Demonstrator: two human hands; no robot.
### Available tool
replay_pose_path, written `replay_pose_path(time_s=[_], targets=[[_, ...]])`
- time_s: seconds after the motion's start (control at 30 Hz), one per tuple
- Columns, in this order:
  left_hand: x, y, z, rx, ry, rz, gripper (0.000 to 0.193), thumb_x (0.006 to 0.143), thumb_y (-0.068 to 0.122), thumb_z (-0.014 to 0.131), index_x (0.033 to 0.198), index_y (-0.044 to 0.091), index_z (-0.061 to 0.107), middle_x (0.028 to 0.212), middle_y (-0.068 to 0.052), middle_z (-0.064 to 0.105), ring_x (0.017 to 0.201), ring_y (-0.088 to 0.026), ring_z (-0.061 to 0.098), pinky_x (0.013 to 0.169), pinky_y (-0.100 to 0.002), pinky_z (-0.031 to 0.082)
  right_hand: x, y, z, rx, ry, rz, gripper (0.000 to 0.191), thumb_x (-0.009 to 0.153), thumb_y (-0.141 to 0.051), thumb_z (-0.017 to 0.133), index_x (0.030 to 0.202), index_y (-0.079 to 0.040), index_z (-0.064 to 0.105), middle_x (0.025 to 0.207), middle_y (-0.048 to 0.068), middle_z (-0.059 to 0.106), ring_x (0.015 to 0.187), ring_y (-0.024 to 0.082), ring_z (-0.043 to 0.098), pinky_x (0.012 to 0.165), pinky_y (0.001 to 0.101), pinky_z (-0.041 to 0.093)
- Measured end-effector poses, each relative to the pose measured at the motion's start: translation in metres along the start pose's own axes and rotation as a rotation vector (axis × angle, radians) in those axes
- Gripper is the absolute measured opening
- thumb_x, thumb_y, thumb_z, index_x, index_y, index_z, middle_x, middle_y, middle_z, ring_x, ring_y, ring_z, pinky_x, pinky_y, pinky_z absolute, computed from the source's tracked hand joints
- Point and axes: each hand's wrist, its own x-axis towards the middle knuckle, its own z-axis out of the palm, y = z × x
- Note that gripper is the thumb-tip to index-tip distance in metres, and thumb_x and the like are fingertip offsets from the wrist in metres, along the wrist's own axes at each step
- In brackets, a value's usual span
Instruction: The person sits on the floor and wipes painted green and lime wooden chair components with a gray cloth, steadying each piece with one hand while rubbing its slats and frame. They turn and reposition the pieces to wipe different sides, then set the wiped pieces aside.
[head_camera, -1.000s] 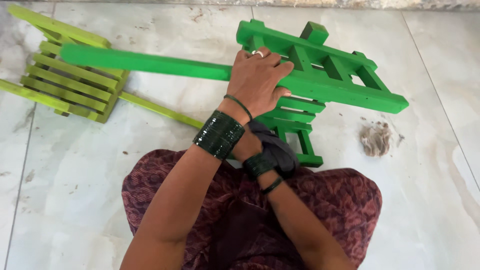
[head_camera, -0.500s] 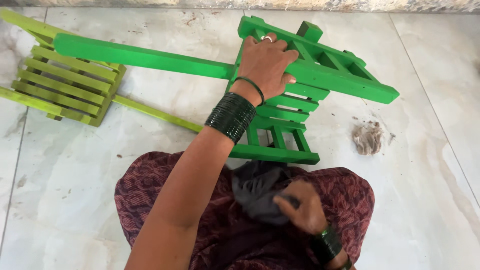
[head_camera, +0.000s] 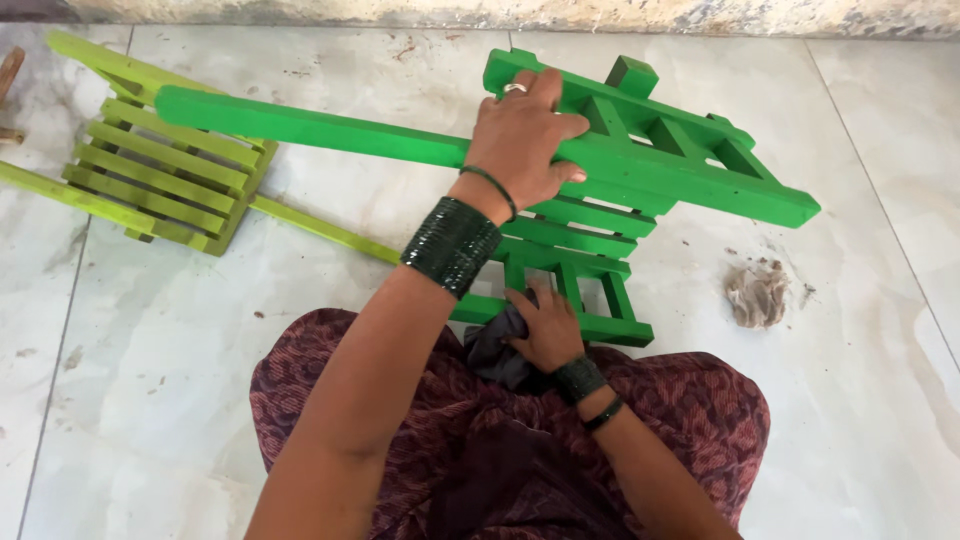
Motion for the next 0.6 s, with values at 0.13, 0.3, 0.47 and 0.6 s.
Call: replay_pose_path(time_s=[0.13,0.3,0.47,0.6], targets=[[-0.018,-0.022,-0.012,-0.068,0.047,0.029,0.052,0.06,0.039,0.095,0.106,0.017,0.081,0.103,-0.01,0.053,0.103,-0.036,0.053,0.079,-0.052,0.047,0.005,-0.001,0.014,0.04,-0.051,-0.009,0.082,0.067,-0.029,0.091,0.141,-0.027,0.055,0.148,0.016,0.044,0.124,0.041,0.054,0.102,0.0563,0.047],[-0.043,-0.049,-0.025,-0.108,0.057,0.013,0.064,0.058,0.045,0.096,0.111,0.013,0.079,0.096,-0.008,0.05,0.094,-0.031,0.052,0.078,-0.044,0.05,0.007,-0.002,0.019,0.043,-0.093,-0.019,0.079,0.064,-0.024,0.091,0.137,-0.029,0.059,0.142,0.011,0.048,0.122,0.037,0.056,0.098,0.0556,0.046],[-0.063,-0.074,-0.033,-0.092,0.114,0.017,0.069,0.058,0.05,0.094,0.111,0.009,0.076,0.095,-0.009,0.05,0.09,-0.03,0.054,0.077,-0.044,0.049,0.009,-0.001,0.014,0.09,-0.075,-0.022,0.075,0.06,-0.019,0.09,0.131,-0.029,0.065,0.139,0.008,0.052,0.122,0.035,0.056,0.101,0.0526,0.043],[-0.076,-0.102,-0.04,-0.165,0.184,0.019,0.064,0.069,0.045,0.094,0.12,0.011,0.075,0.096,-0.009,0.055,0.091,-0.029,0.059,0.079,-0.043,0.05,0.014,-0.003,0.007,0.091,-0.095,-0.034,0.073,0.062,-0.021,0.09,0.13,-0.03,0.066,0.138,0.006,0.053,0.123,0.034,0.054,0.103,0.0516,0.04]])
